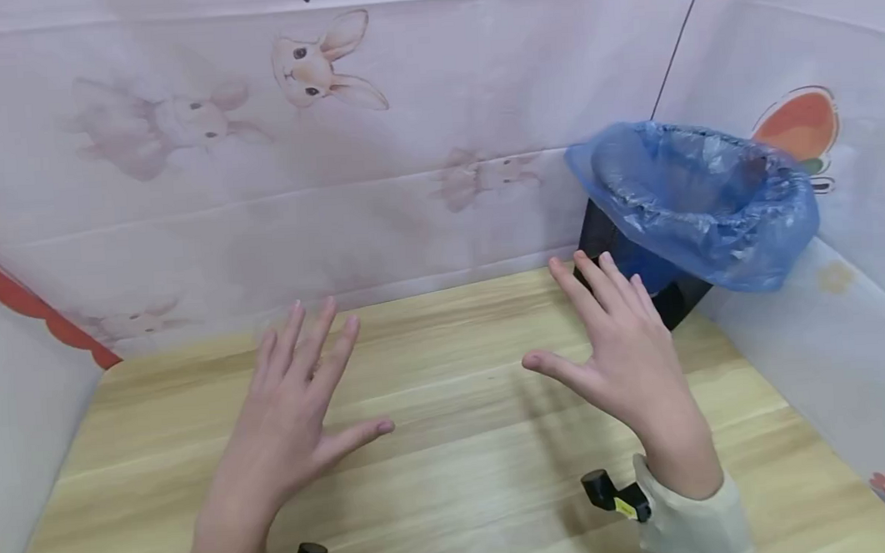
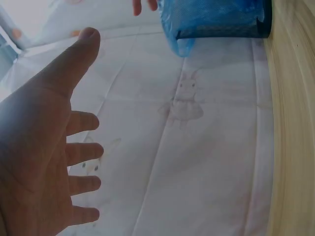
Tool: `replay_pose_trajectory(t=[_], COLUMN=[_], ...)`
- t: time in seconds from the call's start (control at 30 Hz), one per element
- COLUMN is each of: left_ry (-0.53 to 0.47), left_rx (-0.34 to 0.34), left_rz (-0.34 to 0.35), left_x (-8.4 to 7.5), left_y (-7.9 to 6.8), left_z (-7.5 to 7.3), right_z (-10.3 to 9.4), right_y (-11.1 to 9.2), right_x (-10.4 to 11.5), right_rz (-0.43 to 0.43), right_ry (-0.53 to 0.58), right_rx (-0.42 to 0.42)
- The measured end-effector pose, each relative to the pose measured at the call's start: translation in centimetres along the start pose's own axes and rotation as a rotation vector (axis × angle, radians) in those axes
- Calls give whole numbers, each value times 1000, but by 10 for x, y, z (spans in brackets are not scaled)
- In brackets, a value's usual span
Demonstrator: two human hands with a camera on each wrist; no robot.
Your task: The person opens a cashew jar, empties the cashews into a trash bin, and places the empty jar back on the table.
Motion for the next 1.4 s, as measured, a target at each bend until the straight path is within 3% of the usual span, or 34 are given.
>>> replay_pose_trajectory(t=[0.2,0.47,0.83,1.0,1.4], left_ry=[16,19,-45,-68,-86], left_rx=[19,-15,-100,-104,-12], left_rz=[76,245,456,491,505], left_x=[-5,-21,-54,-68,-107], left_y=[29,83,165,194,255], left_z=[-2,-4,22,39,76], right_z=[-2,-30,-69,-77,-87], right_y=[5,16,26,25,24], right_x=[-13,-36,-81,-96,-138], right_rz=[-57,-112,-76,-31,61], right_ry=[-86,-171,-205,-193,-146], right_rx=[-22,-64,-181,-180,-71])
Point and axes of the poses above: each hand's wrist, its own y-axis towards the middle knuckle, its own z-axis out of the palm, x = y × z, the point moved 2 cm from there along y, towards the middle knuckle, and after that the axes turned 6 degrees about x, right-handed, at the moved point
